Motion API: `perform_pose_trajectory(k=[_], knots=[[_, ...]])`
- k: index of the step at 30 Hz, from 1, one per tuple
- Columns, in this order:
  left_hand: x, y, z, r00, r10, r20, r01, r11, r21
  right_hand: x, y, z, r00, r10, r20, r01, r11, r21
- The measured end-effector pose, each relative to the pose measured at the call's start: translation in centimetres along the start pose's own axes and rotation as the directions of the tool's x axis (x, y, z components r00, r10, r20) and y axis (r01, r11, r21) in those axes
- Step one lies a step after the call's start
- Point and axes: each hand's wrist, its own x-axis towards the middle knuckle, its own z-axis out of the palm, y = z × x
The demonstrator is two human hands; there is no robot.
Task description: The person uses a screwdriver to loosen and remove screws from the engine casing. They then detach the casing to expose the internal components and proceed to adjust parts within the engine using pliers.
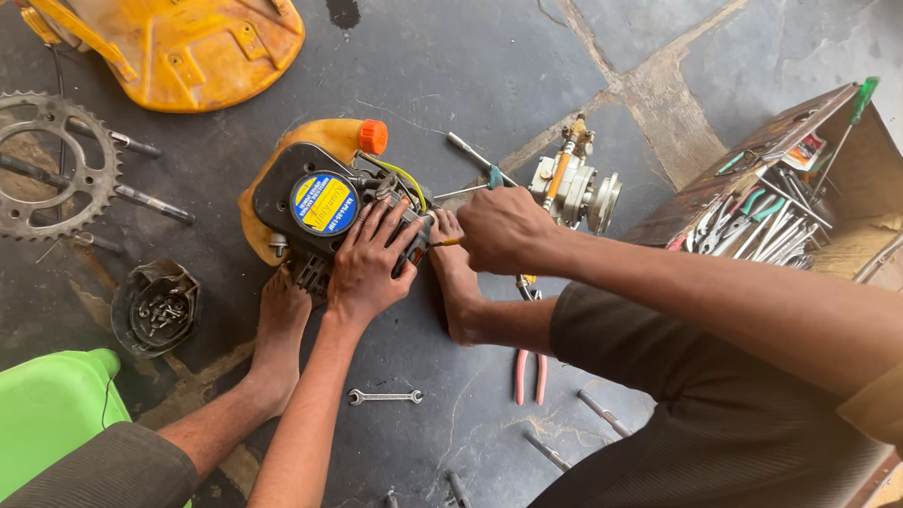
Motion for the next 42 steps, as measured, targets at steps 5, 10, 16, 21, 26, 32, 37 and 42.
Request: perform_pose_trajectory(k=[5, 10, 16, 21, 26, 32, 37, 42], knots=[[0.1, -0.2, 0.0, 1.000, 0.001, -0.004, -0.001, 1.000, -0.006, -1.5, -0.5, -0.5, 0.864, -0.435, 0.253, 0.474, 0.536, -0.699], [0.1, 0.2, -0.2, 1.000, 0.013, -0.016, -0.013, 1.000, 0.001, -3.7, -1.1, -0.7, 0.652, -0.758, 0.004, 0.338, 0.286, -0.896], [0.1, -0.1, -0.1, 1.000, 0.007, -0.010, -0.007, 1.000, 0.007, -1.5, -2.7, -0.2, 0.927, -0.306, -0.218, 0.279, 0.949, -0.147], [0.2, -0.4, 0.3, 1.000, 0.004, 0.001, -0.004, 1.000, 0.022, -0.1, -1.0, -0.2, 0.995, 0.096, -0.001, -0.093, 0.964, 0.250], [-0.1, -0.7, 0.9, 1.000, -0.006, 0.007, 0.006, 1.000, 0.005, -0.1, 0.2, 3.2, 0.973, 0.149, 0.175, -0.193, 0.945, 0.266], [-0.1, -0.6, 0.8, 1.000, -0.007, -0.001, 0.007, 1.000, 0.008, -0.2, 1.6, 6.1, 0.865, -0.500, 0.022, 0.306, 0.493, -0.815], [0.0, -0.1, 0.3, 1.000, 0.010, -0.007, -0.010, 0.999, 0.032, -0.6, -0.5, 3.5, 0.801, -0.594, 0.075, 0.263, 0.237, -0.935], [-0.1, 0.0, 0.1, 1.000, 0.006, -0.010, -0.005, 1.000, 0.011, -0.5, -1.4, -0.3, 0.949, -0.251, -0.192, 0.243, 0.968, -0.064]])
